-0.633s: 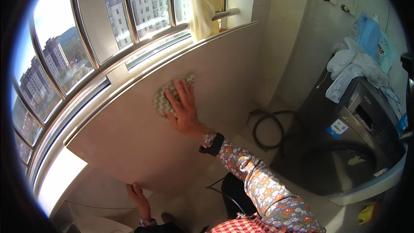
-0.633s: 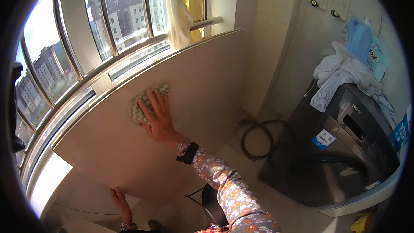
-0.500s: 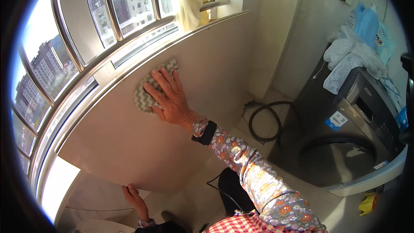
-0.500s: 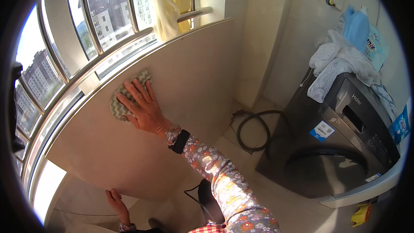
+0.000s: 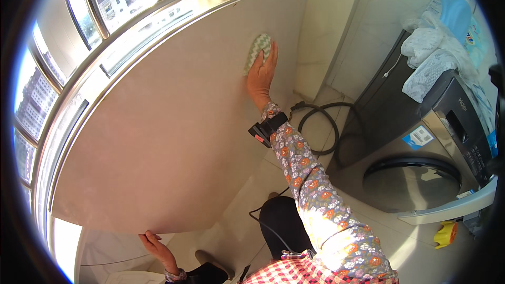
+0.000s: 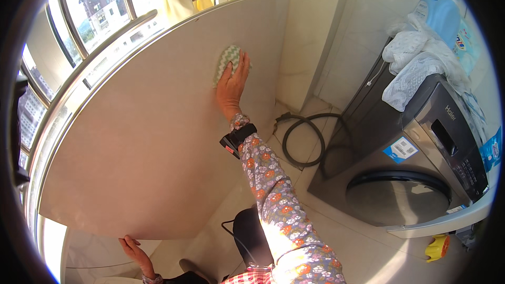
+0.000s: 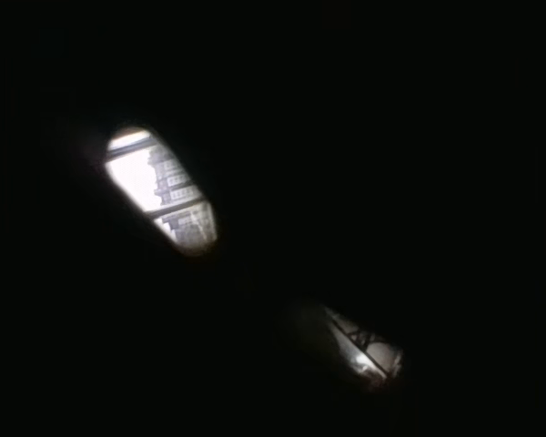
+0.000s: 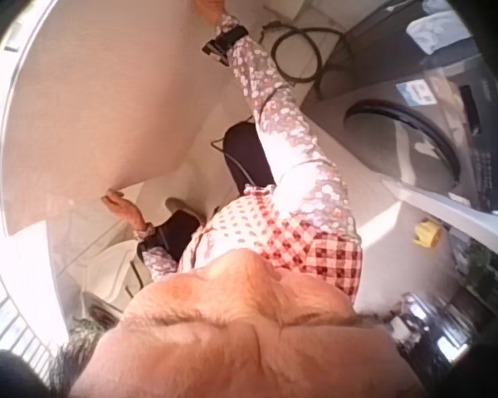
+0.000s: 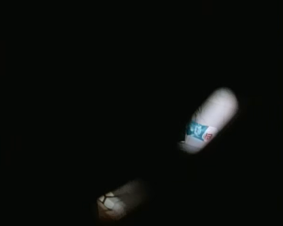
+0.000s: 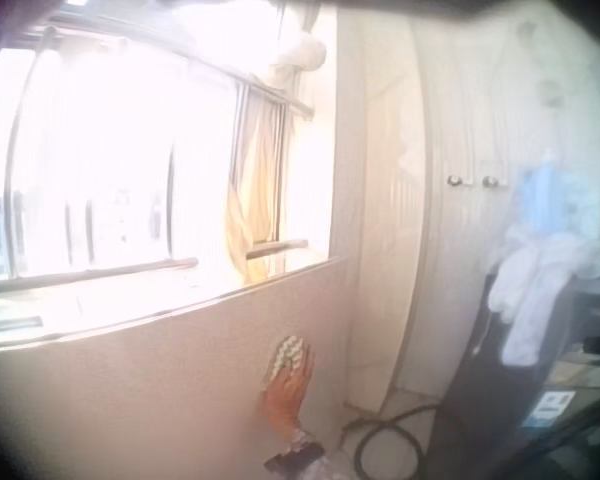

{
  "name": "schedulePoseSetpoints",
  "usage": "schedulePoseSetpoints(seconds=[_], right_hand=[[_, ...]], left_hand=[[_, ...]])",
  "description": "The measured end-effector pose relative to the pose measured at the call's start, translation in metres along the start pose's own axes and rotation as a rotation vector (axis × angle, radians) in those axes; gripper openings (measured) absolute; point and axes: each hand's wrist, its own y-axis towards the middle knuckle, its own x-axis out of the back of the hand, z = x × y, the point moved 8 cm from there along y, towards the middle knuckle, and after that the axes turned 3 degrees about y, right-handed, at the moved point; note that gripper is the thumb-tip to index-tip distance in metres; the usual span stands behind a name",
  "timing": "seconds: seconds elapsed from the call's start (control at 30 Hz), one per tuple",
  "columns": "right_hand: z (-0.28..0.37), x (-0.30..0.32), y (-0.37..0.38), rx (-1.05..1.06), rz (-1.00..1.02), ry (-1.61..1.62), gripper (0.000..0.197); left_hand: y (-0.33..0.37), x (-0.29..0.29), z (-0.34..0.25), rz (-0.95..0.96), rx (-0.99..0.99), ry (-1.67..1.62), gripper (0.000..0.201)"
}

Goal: The person wipes the front and door of a washing machine with a cloth, then cleans the side of a cabinet, the window sill, and a small table with potted plants. The person also adjusts the camera strap on their arm.

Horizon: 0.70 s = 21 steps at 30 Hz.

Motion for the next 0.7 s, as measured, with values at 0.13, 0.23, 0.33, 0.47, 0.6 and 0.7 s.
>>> schedulePoseSetpoints(seconds=[0.13,0.23,0.33,0.47,0.6,0.7], right_hand=[[-0.115,0.023,-0.073,-0.398,0.004,-0.059,0.051],[-0.189,0.039,-0.149,-0.694,0.030,-0.020,0.052],[-0.224,0.048,-0.222,-0.959,-0.019,0.006,0.050],[-0.217,0.040,-0.217,-1.063,-0.073,0.293,0.047],[-0.140,0.027,-0.098,-0.445,0.013,0.027,0.053],[-0.096,0.015,-0.017,-0.179,0.018,-0.034,0.058]], left_hand=[[0.003,-0.001,-0.001,-0.019,-0.006,0.026,0.023],[0.002,-0.003,-0.004,-0.034,-0.015,0.051,0.024],[0.002,-0.005,-0.005,-0.064,-0.017,0.061,0.025],[0.002,-0.005,-0.007,-0.090,-0.013,0.077,0.025],[0.003,-0.001,-0.008,-0.149,-0.016,0.074,0.031],[0.003,-0.002,-0.009,-0.161,-0.028,0.111,0.032]])
